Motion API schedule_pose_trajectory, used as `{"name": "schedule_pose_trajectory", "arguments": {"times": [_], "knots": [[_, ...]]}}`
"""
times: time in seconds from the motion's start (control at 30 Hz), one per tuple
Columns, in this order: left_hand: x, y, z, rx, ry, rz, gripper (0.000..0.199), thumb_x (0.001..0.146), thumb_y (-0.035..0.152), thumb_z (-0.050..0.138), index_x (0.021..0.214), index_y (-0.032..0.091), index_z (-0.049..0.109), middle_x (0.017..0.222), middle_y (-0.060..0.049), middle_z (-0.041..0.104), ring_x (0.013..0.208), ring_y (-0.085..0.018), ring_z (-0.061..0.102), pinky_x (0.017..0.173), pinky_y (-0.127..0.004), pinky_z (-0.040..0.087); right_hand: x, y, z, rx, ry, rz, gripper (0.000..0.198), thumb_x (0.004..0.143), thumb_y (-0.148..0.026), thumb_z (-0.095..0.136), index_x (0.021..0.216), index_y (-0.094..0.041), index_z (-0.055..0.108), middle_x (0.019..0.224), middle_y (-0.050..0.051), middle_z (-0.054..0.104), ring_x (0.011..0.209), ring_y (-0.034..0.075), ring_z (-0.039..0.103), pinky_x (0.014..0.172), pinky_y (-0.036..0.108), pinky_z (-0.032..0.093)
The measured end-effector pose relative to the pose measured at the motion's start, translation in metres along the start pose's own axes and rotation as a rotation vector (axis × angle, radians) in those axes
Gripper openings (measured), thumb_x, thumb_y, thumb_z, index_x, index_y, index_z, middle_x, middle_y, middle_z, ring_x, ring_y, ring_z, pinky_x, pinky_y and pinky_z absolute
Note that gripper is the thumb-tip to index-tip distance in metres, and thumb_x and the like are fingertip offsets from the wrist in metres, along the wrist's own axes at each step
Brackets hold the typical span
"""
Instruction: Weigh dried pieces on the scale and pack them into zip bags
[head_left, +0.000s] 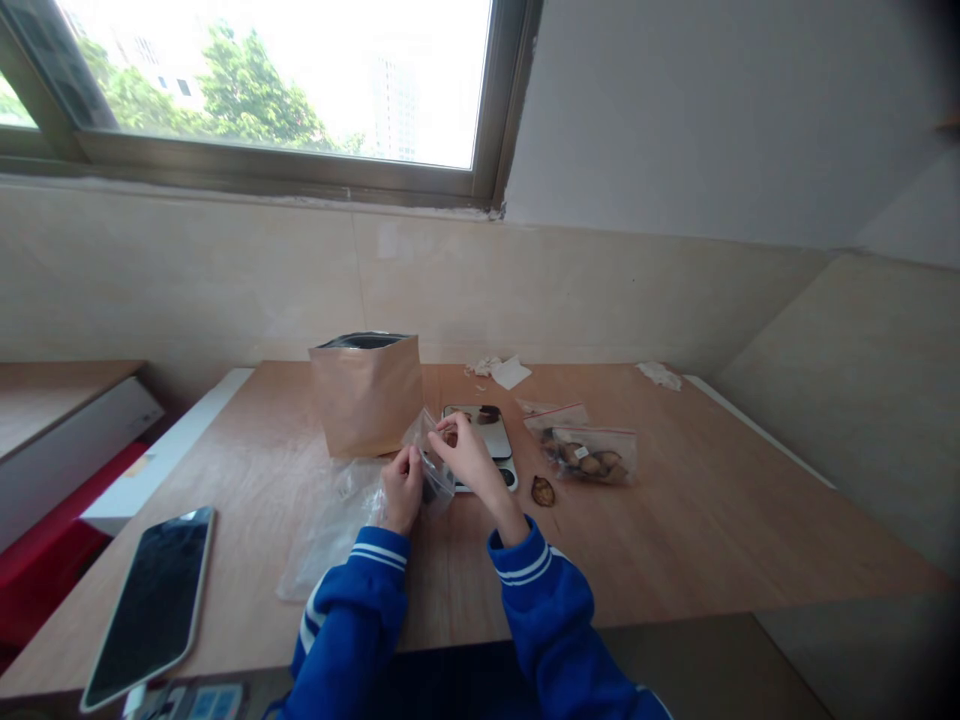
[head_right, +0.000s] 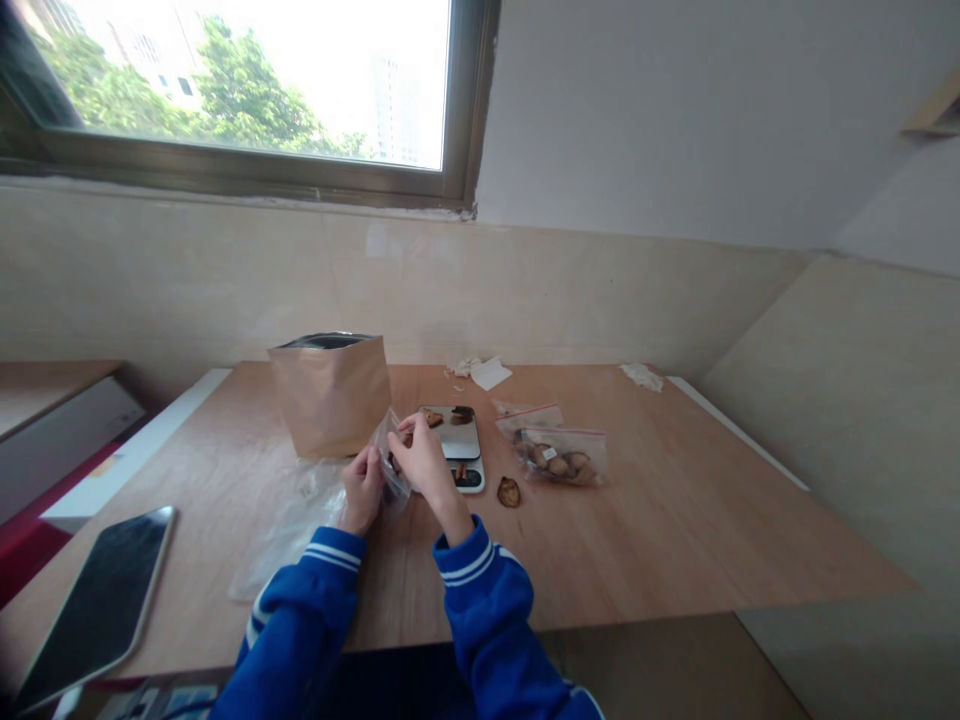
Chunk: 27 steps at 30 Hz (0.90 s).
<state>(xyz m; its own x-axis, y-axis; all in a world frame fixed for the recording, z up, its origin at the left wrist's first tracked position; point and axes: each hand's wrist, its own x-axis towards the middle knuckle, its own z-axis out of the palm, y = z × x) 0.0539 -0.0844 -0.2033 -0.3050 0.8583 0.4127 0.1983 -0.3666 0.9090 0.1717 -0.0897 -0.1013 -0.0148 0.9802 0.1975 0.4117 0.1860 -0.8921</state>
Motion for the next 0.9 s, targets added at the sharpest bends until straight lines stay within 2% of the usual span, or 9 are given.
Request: {"name": "schedule_pose_trajectory", "arguments": {"times": [0.17,0.27,0.4,0.53,0.67,0.77,0.9], "knots": [[0.0,0.003,0.0,-0.025,0.001,0.004,0.042,0.088,0.047,0.047,0.056,0.019,0.045,0.051,0.004,0.041,0.05,-0.011,0.037,0.05,-0.024,0.029,0.005,0.0,0.011,0.081,0.001,-0.093,0.014,0.084,-0.03,0.058,0.092,-0.02,0.054,0.095,0.005,0.065,0.091,0.017,0.063,0.085,0.032,0.049],[0.0,0.005,0.0,-0.048,0.031,-0.025,0.044,0.089,0.048,0.046,0.056,0.019,0.044,0.05,0.004,0.04,0.049,-0.01,0.036,0.049,-0.024,0.029,0.005,0.001,0.01,0.088,0.017,-0.181,0.015,0.089,-0.032,0.052,0.097,-0.019,0.055,0.102,0.007,0.064,0.096,0.017,0.061,0.088,0.033,0.049],[0.0,0.009,0.0,-0.076,0.084,-0.075,0.047,0.089,0.052,0.044,0.055,0.02,0.038,0.047,0.005,0.035,0.045,-0.009,0.033,0.046,-0.023,0.028,-0.006,0.015,-0.01,-0.095,0.178,-0.277,0.015,0.092,-0.028,0.044,0.096,-0.021,0.057,0.102,0.008,0.061,0.101,0.021,0.057,0.091,0.036,0.046],[0.0,0.013,0.0,-0.071,0.102,-0.08,0.048,0.088,0.053,0.044,0.054,0.021,0.035,0.047,0.006,0.034,0.045,-0.009,0.032,0.046,-0.024,0.027,-0.027,0.054,-0.03,-0.382,0.322,-0.189,0.013,0.087,-0.02,0.045,0.089,-0.021,0.058,0.094,0.01,0.059,0.097,0.025,0.055,0.091,0.042,0.044],[0.001,0.011,0.0,-0.056,0.087,-0.066,0.047,0.087,0.052,0.045,0.053,0.02,0.037,0.048,0.005,0.036,0.046,-0.01,0.034,0.047,-0.024,0.028,-0.043,0.089,-0.032,-0.543,0.369,-0.103,0.01,0.083,-0.017,0.047,0.086,-0.02,0.056,0.091,0.011,0.057,0.093,0.028,0.053,0.086,0.045,0.044],[0.0,0.01,0.0,-0.052,0.082,-0.064,0.047,0.087,0.052,0.045,0.053,0.021,0.037,0.047,0.005,0.035,0.046,-0.01,0.034,0.046,-0.024,0.028,-0.046,0.099,-0.023,-0.57,0.355,-0.087,0.012,0.081,-0.013,0.048,0.086,-0.019,0.057,0.092,0.012,0.058,0.092,0.028,0.054,0.084,0.044,0.045],[-0.001,0.01,-0.001,-0.052,0.091,-0.073,0.046,0.087,0.049,0.046,0.052,0.021,0.037,0.046,0.006,0.035,0.045,-0.009,0.033,0.046,-0.024,0.027,-0.045,0.098,-0.016,-0.506,0.327,-0.063,0.021,0.077,-0.006,0.045,0.085,-0.02,0.058,0.09,0.009,0.06,0.088,0.026,0.058,0.083,0.041,0.046]]}}
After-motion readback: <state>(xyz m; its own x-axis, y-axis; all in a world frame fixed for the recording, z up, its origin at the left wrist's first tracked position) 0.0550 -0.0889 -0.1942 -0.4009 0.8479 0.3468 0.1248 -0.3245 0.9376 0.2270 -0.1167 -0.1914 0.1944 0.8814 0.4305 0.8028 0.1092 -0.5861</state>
